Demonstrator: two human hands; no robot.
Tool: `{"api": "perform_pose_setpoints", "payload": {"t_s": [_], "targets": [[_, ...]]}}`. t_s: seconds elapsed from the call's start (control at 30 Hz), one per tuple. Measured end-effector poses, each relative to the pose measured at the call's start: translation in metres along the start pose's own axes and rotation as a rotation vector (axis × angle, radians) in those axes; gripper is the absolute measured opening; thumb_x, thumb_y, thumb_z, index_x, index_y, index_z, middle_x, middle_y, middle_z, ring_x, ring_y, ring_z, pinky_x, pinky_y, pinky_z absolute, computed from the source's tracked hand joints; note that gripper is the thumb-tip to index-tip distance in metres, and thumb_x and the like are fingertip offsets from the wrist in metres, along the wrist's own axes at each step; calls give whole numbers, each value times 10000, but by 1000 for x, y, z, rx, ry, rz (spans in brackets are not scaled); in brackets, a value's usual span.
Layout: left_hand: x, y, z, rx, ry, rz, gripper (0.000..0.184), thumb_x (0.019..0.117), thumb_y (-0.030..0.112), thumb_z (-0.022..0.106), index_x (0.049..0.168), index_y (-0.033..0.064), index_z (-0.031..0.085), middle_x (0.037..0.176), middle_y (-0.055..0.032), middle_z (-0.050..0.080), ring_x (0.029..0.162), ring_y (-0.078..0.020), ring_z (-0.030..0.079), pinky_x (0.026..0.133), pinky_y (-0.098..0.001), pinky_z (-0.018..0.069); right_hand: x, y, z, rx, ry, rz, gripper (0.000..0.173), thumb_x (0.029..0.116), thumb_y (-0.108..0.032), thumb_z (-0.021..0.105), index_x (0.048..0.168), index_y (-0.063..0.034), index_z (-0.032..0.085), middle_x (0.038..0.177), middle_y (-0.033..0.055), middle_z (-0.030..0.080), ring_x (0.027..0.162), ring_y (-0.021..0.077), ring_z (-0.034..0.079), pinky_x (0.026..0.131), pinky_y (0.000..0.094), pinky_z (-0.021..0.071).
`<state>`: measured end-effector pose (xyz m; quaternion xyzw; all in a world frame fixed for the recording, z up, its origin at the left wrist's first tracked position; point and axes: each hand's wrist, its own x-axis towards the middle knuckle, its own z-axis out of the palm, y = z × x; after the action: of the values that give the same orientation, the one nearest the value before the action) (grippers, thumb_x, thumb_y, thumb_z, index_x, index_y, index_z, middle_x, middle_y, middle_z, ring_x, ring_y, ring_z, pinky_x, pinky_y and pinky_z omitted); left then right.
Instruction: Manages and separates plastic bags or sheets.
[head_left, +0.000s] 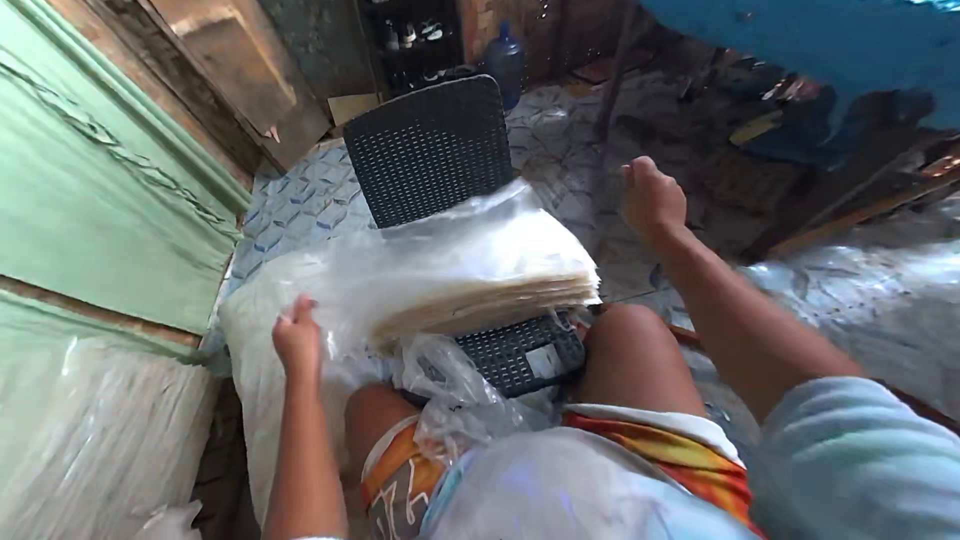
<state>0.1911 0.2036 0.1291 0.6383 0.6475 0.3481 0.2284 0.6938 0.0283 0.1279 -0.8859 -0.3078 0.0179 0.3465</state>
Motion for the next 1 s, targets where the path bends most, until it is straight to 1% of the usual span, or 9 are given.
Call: {"api": "perform_pose_setpoints", "payload": {"t_s": [0.13,0.27,0.37,0.43,0.5,0.67,0.8,0.93,1.0], "targets": [[20,11,-8,-6,20,153,397,1074,316,539,1165,-51,661,884,-173,655,725,-227,609,745,-444,526,19,17,16,186,-85,13,496,1122,-319,389,1230,123,587,1177,384,609,1124,553,595,950,721,433],[-24,57,-15,-77,94,909,252,1002,147,584,1064,-63,708,898,-189,703,783,-200,682,752,-372,574,-6,-27,55,490,-206,-126,416,1077,-337,524,1169,56,626,902,203,650,728,288,632,695,511,550],[-51,88,-43,-268,151,1192,208,1057,259,546,1141,138,693,952,56,677,902,45,624,829,-158,524,-11,-48,80,812,-384,-173,564,1004,-274,650,1462,-16,446,1288,180,637,1090,255,663,922,463,561],[-55,87,-55,-410,245,1116,137,1031,222,588,1133,227,679,1053,205,682,1028,117,604,908,-143,508,-5,-41,98,973,-599,-173,866,956,-413,649,1623,-159,159,1562,116,439,1375,249,504,1097,475,467],[-47,85,-57,-494,362,911,62,1026,169,585,1019,189,643,949,264,657,952,157,601,838,-118,514,-9,-34,121,1085,-704,-175,926,929,-640,597,1619,-193,169,1527,61,502,1362,220,530,1086,472,481],[25,31,-39,-247,205,401,325,1081,281,505,1138,-9,641,862,38,608,706,62,537,680,-157,486,-24,-59,158,1136,-646,126,562,1097,-437,401,1502,-49,404,1397,135,581,1225,229,613,1023,408,514],[53,-10,-16,-257,163,534,352,1059,248,563,1220,-57,632,1167,-150,664,1025,-118,646,949,-327,533,-1,-70,175,796,-618,305,694,1047,-546,484,1485,-9,442,1417,239,539,1176,344,599,939,499,509],[-5,29,-23,-691,176,625,134,1009,206,622,1131,249,655,1062,195,717,1017,41,662,932,-221,559,20,-85,177,786,-689,232,612,1041,-507,527,1472,-76,471,1294,126,645,1001,199,609,824,397,486],[-25,-1,-40,-679,161,720,206,1056,222,557,1242,239,644,1183,174,698,1132,25,628,999,-222,513,15,-92,175,844,-753,126,603,1058,-471,505,1524,-97,420,1433,122,571,1186,230,598,959,437,493]]}}
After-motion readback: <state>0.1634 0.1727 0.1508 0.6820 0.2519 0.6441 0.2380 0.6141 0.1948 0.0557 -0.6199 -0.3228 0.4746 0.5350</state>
